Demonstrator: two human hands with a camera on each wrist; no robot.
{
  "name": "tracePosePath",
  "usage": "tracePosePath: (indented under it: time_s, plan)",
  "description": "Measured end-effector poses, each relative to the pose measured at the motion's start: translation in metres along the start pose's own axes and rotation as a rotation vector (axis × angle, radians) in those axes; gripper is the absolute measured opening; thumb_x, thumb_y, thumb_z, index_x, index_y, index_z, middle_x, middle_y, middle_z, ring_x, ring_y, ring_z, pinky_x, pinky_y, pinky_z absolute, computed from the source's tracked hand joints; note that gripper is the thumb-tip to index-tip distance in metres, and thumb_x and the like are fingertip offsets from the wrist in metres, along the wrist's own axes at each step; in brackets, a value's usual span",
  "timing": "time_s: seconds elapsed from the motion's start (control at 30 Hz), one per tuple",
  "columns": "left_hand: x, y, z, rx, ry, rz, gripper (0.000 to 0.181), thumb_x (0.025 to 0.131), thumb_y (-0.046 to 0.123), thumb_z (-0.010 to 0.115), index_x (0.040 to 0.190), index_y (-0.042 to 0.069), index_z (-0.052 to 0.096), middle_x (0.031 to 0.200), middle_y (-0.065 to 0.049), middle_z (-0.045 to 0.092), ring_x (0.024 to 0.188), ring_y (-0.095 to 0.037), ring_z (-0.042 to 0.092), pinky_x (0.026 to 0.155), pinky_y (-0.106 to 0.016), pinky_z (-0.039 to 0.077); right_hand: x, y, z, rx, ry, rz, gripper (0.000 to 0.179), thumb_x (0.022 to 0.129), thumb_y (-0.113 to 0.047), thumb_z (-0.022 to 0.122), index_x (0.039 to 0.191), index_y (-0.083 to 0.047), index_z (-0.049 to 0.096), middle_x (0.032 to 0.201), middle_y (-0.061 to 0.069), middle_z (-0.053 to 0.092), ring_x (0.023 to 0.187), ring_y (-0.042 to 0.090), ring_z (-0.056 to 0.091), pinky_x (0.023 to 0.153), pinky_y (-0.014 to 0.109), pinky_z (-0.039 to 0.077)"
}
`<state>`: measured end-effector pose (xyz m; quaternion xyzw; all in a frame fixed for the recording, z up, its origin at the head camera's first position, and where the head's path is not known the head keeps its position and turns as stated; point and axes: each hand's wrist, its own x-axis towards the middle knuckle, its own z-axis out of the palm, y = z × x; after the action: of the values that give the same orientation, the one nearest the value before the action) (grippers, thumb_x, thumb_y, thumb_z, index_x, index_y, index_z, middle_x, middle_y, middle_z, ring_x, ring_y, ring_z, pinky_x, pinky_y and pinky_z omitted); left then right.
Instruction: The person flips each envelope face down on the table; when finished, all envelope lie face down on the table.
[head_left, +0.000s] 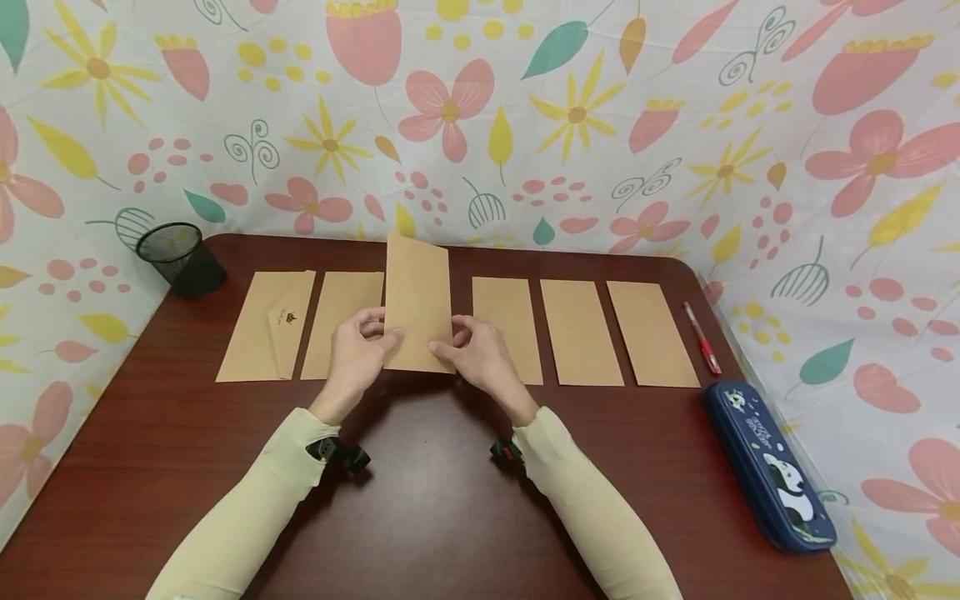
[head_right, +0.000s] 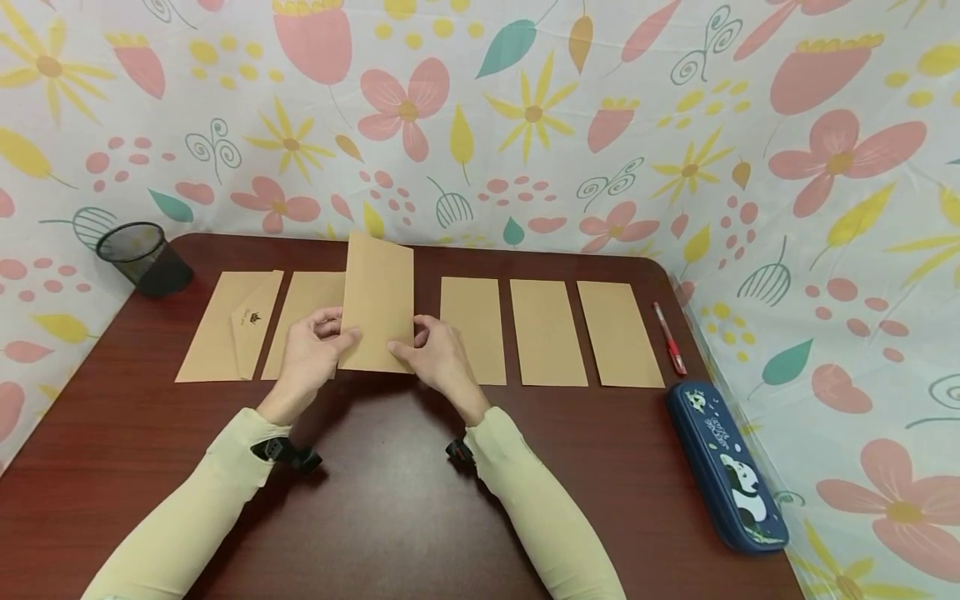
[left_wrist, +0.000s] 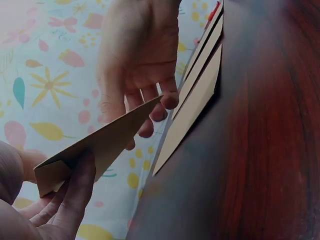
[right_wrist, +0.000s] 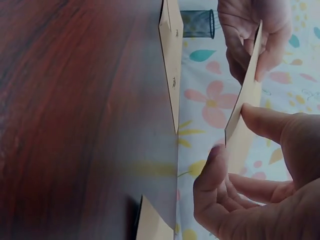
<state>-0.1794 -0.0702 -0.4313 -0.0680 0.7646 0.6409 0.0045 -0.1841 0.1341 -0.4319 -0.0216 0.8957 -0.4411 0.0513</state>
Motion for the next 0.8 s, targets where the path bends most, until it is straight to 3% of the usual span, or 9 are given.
tracePosePath:
  time_s: [0.13,0.27,0.47,0.6,0.7,0.8]
  plan:
    - [0.003,-0.004,-0.002,0.062,-0.015,-0.005,0.049,0.096,0.008,0.076,0.143,-0.001,0.062,0.110,-0.020,0.081,0.098,-0.015,0.075,0.075,-0.014,0.054,0.001,0.000,0.002,-0.013,-0.004,0.022,0.066,0.095,-0.032,0.086,0.147,0.002,0.063,0.098,0.007,0.072,0.077,0.016,0.064,0.083,0.033,0.055]
    - [0.005,-0.009,-0.004,0.198,-0.039,-0.003,0.053,0.098,0.013,0.076,0.147,0.000,0.058,0.119,-0.027,0.079,0.104,-0.027,0.073,0.076,-0.018,0.051,0.003,0.001,0.005,-0.034,0.006,0.037,0.065,0.095,-0.029,0.085,0.148,0.001,0.062,0.096,0.005,0.069,0.082,0.016,0.060,0.083,0.032,0.052]
    - [0.009,-0.014,-0.005,0.458,-0.044,0.071,0.057,0.098,0.021,0.076,0.147,-0.004,0.057,0.113,-0.028,0.079,0.099,-0.036,0.073,0.085,-0.039,0.055,0.006,0.001,0.009,-0.056,0.003,0.064,0.062,0.098,-0.024,0.081,0.151,-0.001,0.059,0.094,0.004,0.068,0.081,0.016,0.059,0.081,0.032,0.051]
    - [0.033,-0.044,-0.002,0.588,-0.042,0.083,0.063,0.094,0.031,0.075,0.146,0.000,0.060,0.104,-0.017,0.078,0.098,-0.035,0.072,0.088,-0.048,0.056,0.008,0.001,0.012,-0.095,-0.006,0.086,0.060,0.100,-0.023,0.079,0.152,0.000,0.059,0.090,0.003,0.069,0.077,0.014,0.061,0.083,0.032,0.053]
    - [0.053,-0.066,0.001,0.667,-0.054,0.070,0.064,0.090,0.035,0.074,0.145,0.004,0.064,0.098,-0.011,0.079,0.090,-0.029,0.071,0.077,-0.039,0.054,0.014,0.003,0.014,-0.121,-0.020,0.101,0.059,0.100,-0.021,0.078,0.151,0.003,0.059,0.096,0.010,0.077,0.081,0.019,0.067,0.089,0.036,0.058]
    - [0.057,-0.065,0.004,0.722,-0.080,0.037,0.064,0.089,0.033,0.072,0.145,0.003,0.065,0.109,-0.016,0.080,0.087,-0.028,0.069,0.072,-0.035,0.052,0.028,0.018,0.021,-0.162,-0.028,0.107,0.056,0.099,-0.022,0.076,0.147,0.003,0.063,0.117,0.017,0.080,0.093,0.024,0.070,0.093,0.039,0.060]
